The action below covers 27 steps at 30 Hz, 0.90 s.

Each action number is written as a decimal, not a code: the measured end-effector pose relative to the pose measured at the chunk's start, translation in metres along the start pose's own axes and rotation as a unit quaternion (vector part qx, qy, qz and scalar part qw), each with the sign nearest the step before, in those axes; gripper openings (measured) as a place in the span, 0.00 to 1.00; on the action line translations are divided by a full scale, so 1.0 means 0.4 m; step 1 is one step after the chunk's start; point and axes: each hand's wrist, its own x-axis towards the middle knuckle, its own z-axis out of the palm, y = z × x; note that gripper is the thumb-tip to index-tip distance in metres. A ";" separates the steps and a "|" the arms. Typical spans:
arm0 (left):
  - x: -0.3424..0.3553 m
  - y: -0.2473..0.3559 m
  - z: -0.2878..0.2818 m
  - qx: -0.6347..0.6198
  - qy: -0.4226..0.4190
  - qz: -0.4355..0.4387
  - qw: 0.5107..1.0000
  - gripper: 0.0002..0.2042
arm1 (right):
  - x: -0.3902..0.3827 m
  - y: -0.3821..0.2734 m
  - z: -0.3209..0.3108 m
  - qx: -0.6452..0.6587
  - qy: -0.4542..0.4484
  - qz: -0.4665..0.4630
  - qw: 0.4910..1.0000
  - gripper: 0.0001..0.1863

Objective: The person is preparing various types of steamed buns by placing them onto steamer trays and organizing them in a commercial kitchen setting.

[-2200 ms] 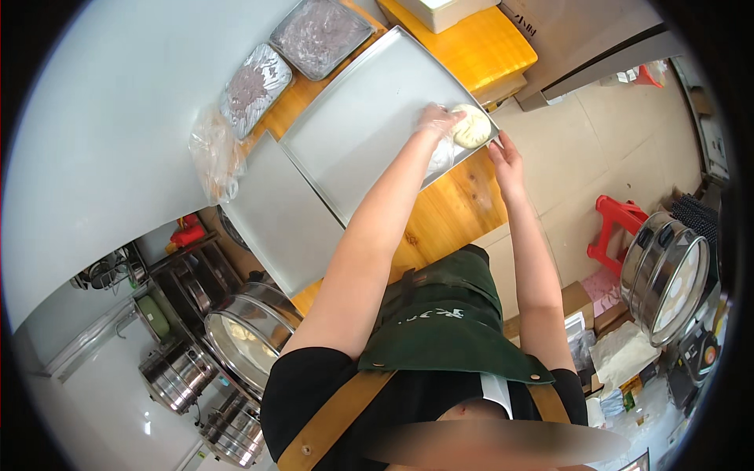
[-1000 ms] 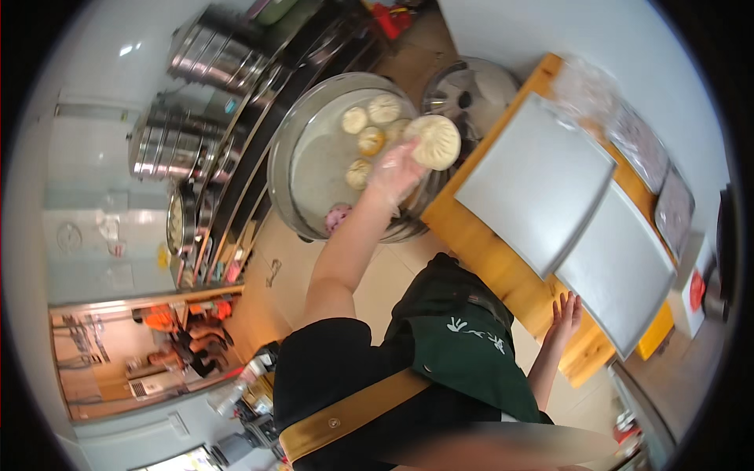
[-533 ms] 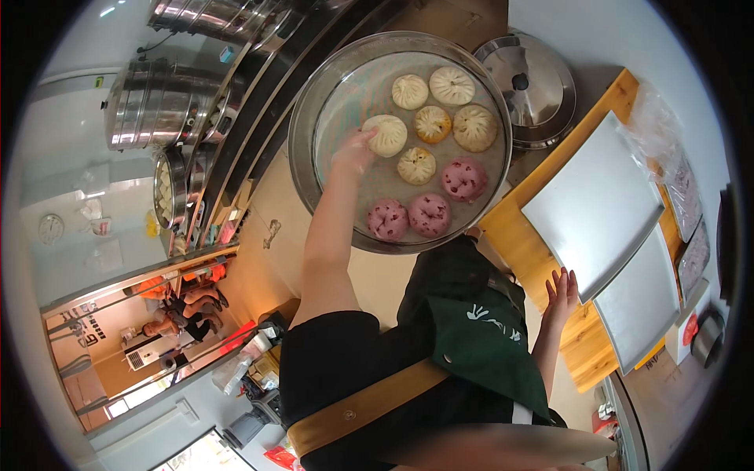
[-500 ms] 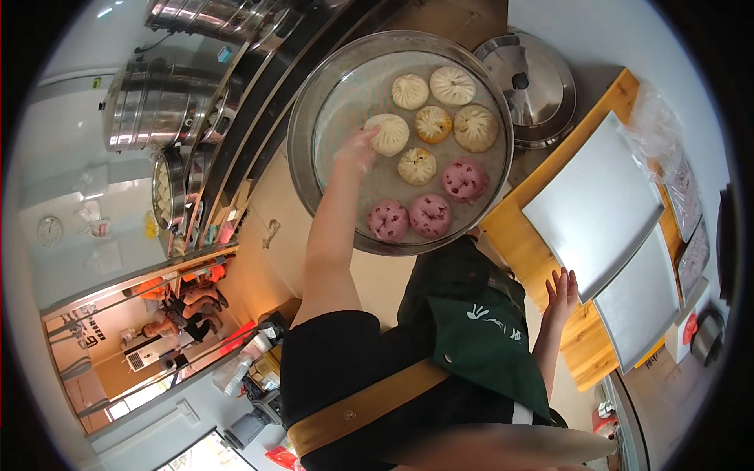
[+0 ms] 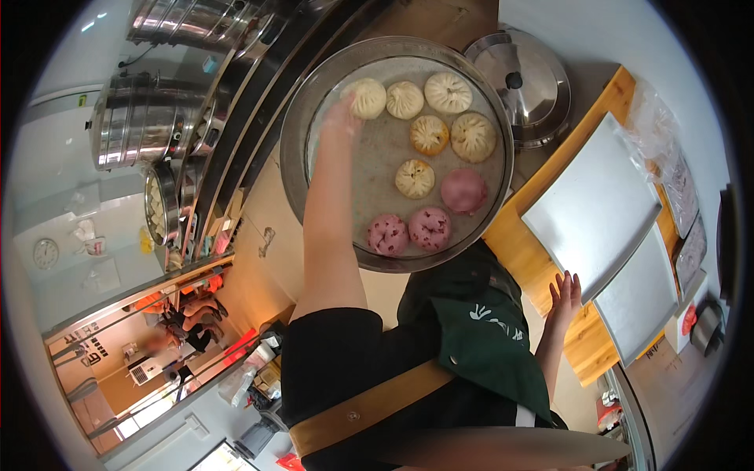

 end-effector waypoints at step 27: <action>-0.033 -0.121 0.001 0.066 0.134 -0.134 0.980 0.16 | 0.011 0.013 0.036 -0.021 -0.017 0.021 0.999 0.27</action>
